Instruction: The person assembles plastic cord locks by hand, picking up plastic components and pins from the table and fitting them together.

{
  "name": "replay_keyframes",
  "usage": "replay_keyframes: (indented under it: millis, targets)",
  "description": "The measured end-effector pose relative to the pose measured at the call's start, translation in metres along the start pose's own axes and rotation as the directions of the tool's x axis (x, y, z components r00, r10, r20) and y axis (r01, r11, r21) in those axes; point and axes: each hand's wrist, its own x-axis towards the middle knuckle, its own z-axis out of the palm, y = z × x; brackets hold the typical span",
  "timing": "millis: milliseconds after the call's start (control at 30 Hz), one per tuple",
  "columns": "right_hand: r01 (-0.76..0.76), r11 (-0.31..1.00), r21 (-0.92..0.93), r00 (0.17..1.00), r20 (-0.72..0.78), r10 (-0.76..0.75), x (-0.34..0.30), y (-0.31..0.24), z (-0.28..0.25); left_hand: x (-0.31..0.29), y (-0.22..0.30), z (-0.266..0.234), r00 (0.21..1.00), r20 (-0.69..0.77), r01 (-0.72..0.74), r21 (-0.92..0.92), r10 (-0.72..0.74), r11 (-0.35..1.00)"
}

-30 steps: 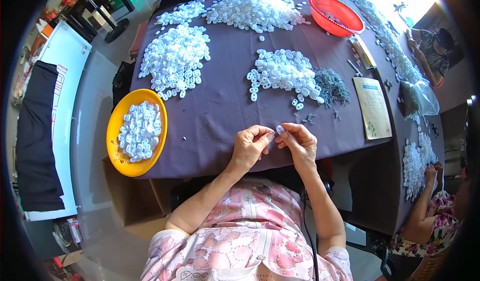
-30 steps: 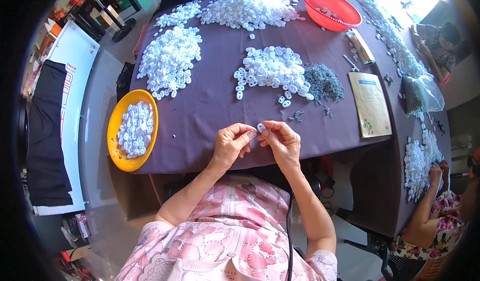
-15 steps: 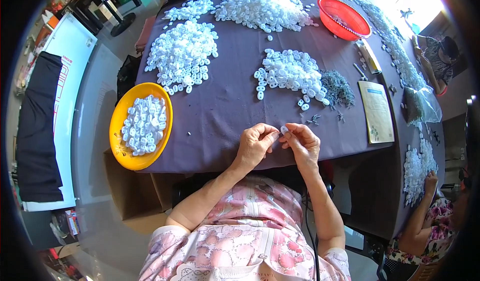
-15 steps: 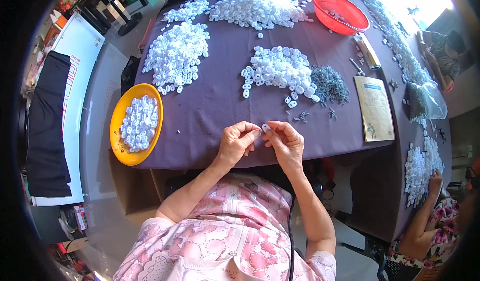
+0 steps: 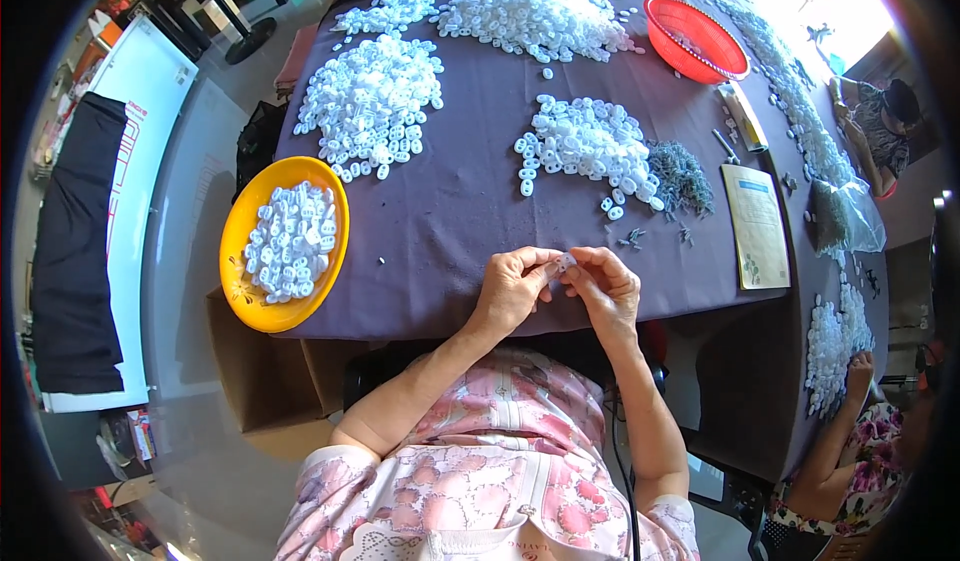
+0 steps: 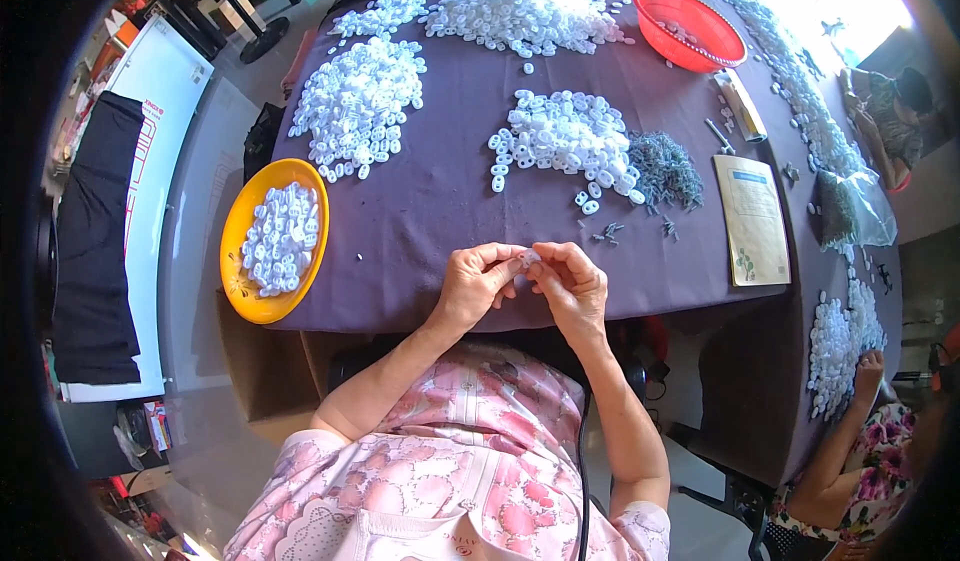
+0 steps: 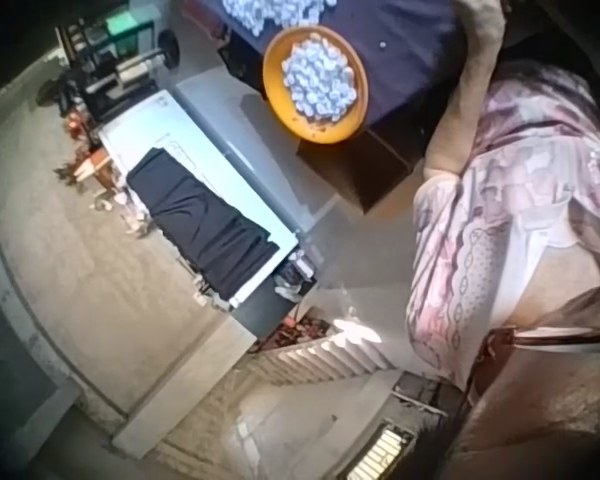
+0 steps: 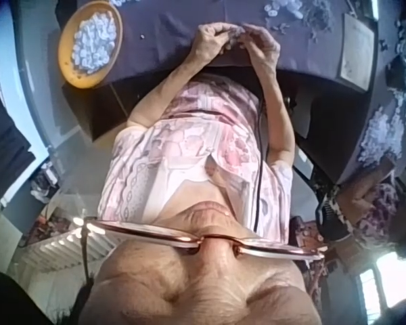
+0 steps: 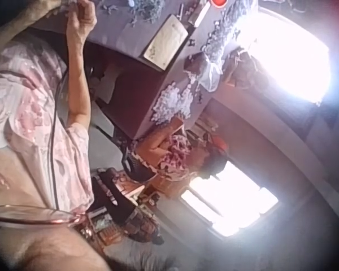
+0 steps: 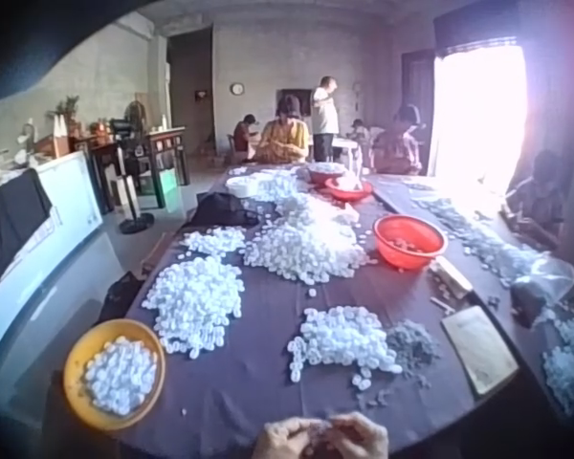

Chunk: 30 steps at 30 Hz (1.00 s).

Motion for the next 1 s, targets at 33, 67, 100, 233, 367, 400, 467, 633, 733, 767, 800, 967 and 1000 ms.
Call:
replay_keyframes:
  millis: [33,67,100,233,367,400,467,633,733,767,800,967,1000]
  targets:
    - [-0.003,1.000,-0.009,1.000,0.003,0.003,0.000,0.000,0.000,0.000,0.000,0.000,1.000,0.000,0.001,0.000,-0.001,1.000]
    - [-0.006,1.000,-0.019,1.000,0.005,0.006,0.001,0.000,0.001,0.000,0.000,0.000,1.000,-0.004,-0.002,0.001,0.002,1.000]
    - [-0.007,1.000,-0.019,1.000,0.005,0.007,0.001,0.000,0.001,0.000,0.000,0.000,1.000,-0.008,-0.005,0.002,0.005,1.000]
    - [-0.001,0.998,-0.059,1.000,0.009,0.001,0.001,0.001,0.000,0.000,-0.003,0.000,1.000,-0.011,-0.014,0.009,0.014,1.000]
    - [-0.016,0.998,-0.056,1.000,0.015,0.017,0.001,0.000,-0.001,-0.001,-0.004,0.002,0.999,-0.034,-0.017,-0.002,0.017,1.000]
    - [-0.016,0.998,-0.057,1.000,0.015,0.017,0.001,0.000,-0.001,-0.001,-0.004,0.003,0.999,-0.045,-0.019,-0.019,0.018,1.000]
    - [-0.016,0.998,-0.064,1.000,0.017,0.017,0.002,0.002,-0.003,-0.002,0.001,0.003,1.000,-0.028,-0.013,0.003,0.013,1.000]
    - [0.218,0.905,-0.366,0.976,0.064,-0.209,0.004,-0.007,-0.001,0.000,0.004,-0.005,0.959,-0.067,-0.246,0.290,0.276,0.925]
    - [0.321,0.780,-0.538,0.946,0.137,-0.295,0.007,-0.012,-0.003,0.003,0.006,-0.006,0.852,0.096,-0.466,0.587,0.514,0.662]
    - [0.354,0.733,-0.581,0.933,0.166,-0.319,0.008,-0.012,-0.004,0.003,0.005,-0.006,0.852,0.096,-0.466,0.586,0.514,0.663]
    - [0.353,0.733,-0.581,0.933,0.167,-0.318,0.008,-0.012,-0.004,0.005,0.002,-0.006,0.816,0.127,-0.500,0.644,0.563,0.579]
    - [0.445,0.636,-0.630,0.890,0.234,-0.390,0.009,-0.009,-0.004,0.006,-0.006,-0.004,0.766,0.148,-0.525,0.706,0.626,0.476]
    - [0.443,0.637,-0.631,0.891,0.233,-0.389,0.009,-0.009,-0.005,0.007,-0.006,-0.003,0.767,0.146,-0.521,0.709,0.624,0.475]
